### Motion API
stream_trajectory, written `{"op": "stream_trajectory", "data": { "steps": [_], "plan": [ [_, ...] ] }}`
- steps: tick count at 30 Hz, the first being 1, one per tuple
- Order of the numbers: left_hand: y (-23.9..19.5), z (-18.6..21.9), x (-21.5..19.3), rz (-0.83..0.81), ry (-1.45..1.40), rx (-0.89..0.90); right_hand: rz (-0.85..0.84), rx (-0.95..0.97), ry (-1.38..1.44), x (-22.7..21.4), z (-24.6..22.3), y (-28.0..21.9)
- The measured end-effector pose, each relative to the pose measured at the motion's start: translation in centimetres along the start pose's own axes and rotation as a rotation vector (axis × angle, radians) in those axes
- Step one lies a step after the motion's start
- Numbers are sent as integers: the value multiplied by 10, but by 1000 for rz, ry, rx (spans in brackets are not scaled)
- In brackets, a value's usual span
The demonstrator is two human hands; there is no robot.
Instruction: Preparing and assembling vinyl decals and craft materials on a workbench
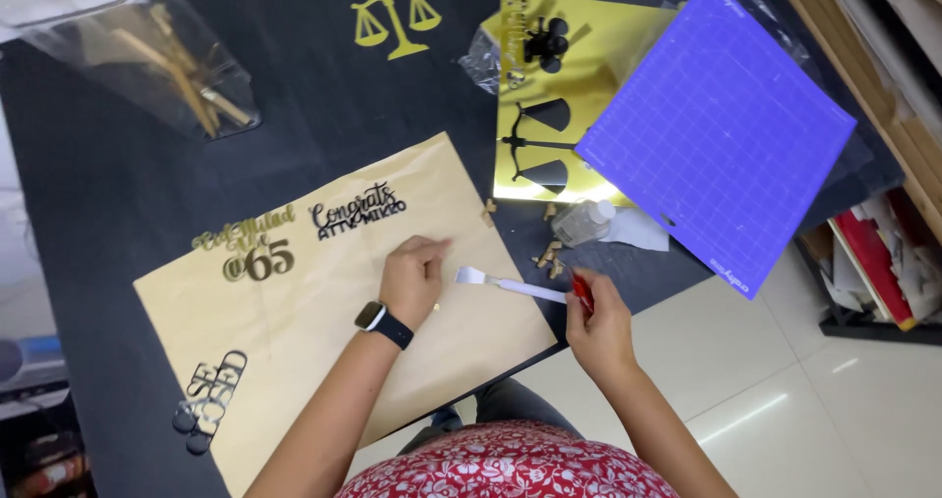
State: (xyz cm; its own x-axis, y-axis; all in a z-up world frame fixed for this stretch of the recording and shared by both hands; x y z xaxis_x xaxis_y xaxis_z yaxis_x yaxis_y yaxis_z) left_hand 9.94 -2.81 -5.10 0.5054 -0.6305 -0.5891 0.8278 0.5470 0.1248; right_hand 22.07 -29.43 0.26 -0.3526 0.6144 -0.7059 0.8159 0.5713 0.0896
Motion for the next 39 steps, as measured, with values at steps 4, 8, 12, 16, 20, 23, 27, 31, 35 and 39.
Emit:
{"op": "stream_trajectory", "data": {
  "steps": [4,8,12,16,20,23,27,31,35,39],
  "plan": [
    [-19,10,-44,26,-23,-8,-69,-88,-53,18,-6,14],
    [-75,8,-62,104,26,-123,-145,-94,-42,33,-13,10],
    [-106,-4,-41,53,173,-157,-326,-44,-74,53,-28,16],
    [-104,-5,-15,72,260,-60,-473,-131,-135,73,-49,11],
    [-96,-10,2,119,300,-48,-489,-187,-171,88,-57,8],
    [-92,-8,4,101,282,-97,-483,-196,-171,92,-63,6],
    [-87,-11,6,51,260,-196,-496,-183,-157,92,-70,3],
    [-84,-8,2,29,242,-238,-502,-168,-90,92,-69,5],
    [-83,-6,0,-26,231,-247,-512,-161,-29,89,-74,6],
    [-84,-8,1,-50,240,-256,-500,-163,-11,88,-75,6]
  ]
}}
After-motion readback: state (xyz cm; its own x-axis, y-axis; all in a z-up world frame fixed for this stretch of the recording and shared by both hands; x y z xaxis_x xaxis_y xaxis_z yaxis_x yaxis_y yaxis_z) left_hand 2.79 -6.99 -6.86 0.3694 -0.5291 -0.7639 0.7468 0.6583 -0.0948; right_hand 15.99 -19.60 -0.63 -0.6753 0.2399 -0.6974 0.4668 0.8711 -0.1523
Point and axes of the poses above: each hand's wrist, its own y-axis towards the middle knuckle, its own x-axis out of the palm, z = x × y, the point moved 3 cm from there along y, towards the middle knuckle, and after that the axes turned 5 degrees about -z, right-handed, at the moved point
